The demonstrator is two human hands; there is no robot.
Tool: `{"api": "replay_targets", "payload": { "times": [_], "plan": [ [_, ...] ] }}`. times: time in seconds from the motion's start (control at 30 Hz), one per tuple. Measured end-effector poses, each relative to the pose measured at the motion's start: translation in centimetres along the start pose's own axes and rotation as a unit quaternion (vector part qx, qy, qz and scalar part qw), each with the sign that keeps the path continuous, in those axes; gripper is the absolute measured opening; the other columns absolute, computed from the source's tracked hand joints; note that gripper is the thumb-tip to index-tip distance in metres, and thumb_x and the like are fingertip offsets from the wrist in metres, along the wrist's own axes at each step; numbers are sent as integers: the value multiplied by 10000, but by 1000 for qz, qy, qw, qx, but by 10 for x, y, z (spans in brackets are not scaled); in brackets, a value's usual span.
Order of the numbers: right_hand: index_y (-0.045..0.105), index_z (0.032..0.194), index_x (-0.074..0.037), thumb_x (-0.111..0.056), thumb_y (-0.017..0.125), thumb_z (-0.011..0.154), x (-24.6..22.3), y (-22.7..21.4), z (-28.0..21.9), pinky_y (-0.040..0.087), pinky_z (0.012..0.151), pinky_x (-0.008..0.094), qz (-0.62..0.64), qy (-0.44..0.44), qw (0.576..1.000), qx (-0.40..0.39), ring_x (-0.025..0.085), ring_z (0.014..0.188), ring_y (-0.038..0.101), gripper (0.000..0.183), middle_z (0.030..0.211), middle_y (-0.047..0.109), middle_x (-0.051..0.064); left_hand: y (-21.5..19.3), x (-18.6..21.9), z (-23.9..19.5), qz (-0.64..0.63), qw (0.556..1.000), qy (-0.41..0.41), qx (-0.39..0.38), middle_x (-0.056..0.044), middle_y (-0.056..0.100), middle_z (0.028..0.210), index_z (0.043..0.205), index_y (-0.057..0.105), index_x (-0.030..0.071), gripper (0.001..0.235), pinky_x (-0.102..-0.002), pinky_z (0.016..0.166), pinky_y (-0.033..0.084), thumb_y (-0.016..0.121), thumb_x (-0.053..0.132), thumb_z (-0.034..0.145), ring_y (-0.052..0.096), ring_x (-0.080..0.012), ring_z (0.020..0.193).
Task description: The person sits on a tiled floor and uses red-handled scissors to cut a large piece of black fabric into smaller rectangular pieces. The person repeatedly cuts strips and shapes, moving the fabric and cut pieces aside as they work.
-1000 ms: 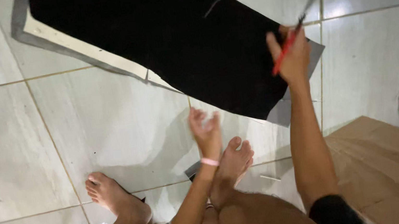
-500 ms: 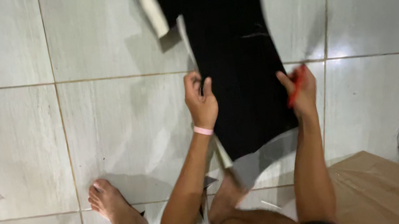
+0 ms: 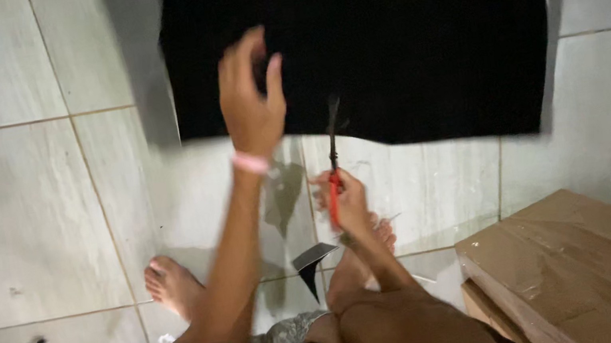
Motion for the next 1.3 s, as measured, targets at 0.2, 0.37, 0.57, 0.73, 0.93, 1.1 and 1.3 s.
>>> {"api": "replay_targets", "payload": {
  "times": [0.2, 0.37, 0.57, 0.73, 0.93, 1.1, 1.3],
  "plan": [
    [621, 774, -29, -426, 479, 1088, -2, -73, -18, 497, 466, 257, -208, -33, 977, -13, 106, 488, 591, 525, 582, 613, 29, 31, -19, -169, -339, 806, -481, 68, -176, 512, 1362, 1461, 462, 61, 520, -463, 918, 525, 639, 178, 985, 599, -284, 1122],
    [566, 817, -79, -490, 420, 1060, 38, -73, -31, 374, 361, 287, 91, 166, 974, -127, 138, 384, 426, 499, 524, 478, 15, 39, -57, -113, -203, 908, -354, 94, -219, 379, 1592, 1557, 371, 79, 619, -437, 1107, 470, 710, 160, 1045, 481, -352, 1388],
    [542, 880, -91, -417, 461, 1052, 60, -59, -16, 352, 393, 280, 133, 168, 975, -63, 119, 440, 407, 377, 609, 463, 3, 32, -51, -50, -302, 742, -583, 135, -229, 220, 1558, 1501, 289, 317, 859, -447, 832, 587, 777, 139, 816, 594, -245, 967],
    [524, 879, -94, -436, 448, 1063, 57, -62, -18, 338, 418, 268, 119, 161, 976, -91, 109, 464, 385, 396, 606, 419, -5, 61, -58, -61, -262, 831, -469, 142, -269, 370, 1491, 1519, 292, 213, 901, -399, 822, 474, 808, 58, 796, 523, -235, 1022],
    [518, 852, -96, -437, 460, 1040, 51, -61, -13, 301, 398, 272, 103, 200, 973, -61, 105, 450, 352, 394, 595, 392, -19, 91, -98, -63, -413, 729, -488, 243, -257, 547, 1261, 1430, 300, -11, 807, -296, 806, 537, 835, 46, 829, 608, -255, 1014],
    [521, 854, -97, -452, 453, 1049, 52, -63, -15, 308, 414, 267, 92, 207, 972, -71, 102, 460, 345, 411, 591, 376, -23, 79, -79, -40, -342, 724, -576, 168, -76, 513, 1161, 1377, 364, 164, 672, -322, 645, 552, 754, 14, 851, 634, -180, 836],
    [562, 863, -67, -444, 440, 1034, 48, -79, -7, 362, 428, 270, 119, 144, 976, -112, 117, 471, 403, 431, 588, 408, -9, 56, -62, -44, -275, 899, -331, -82, 45, 672, 1188, 1225, 691, 132, 317, -245, 587, 609, 563, -8, 971, 635, -91, 664]
  ]
}}
Point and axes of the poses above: each hand's wrist, its own z-axis towards the middle knuckle, its own y-axis out of the palm, x = y × z, the point moved 2 cm from there along z, towards the middle knuckle
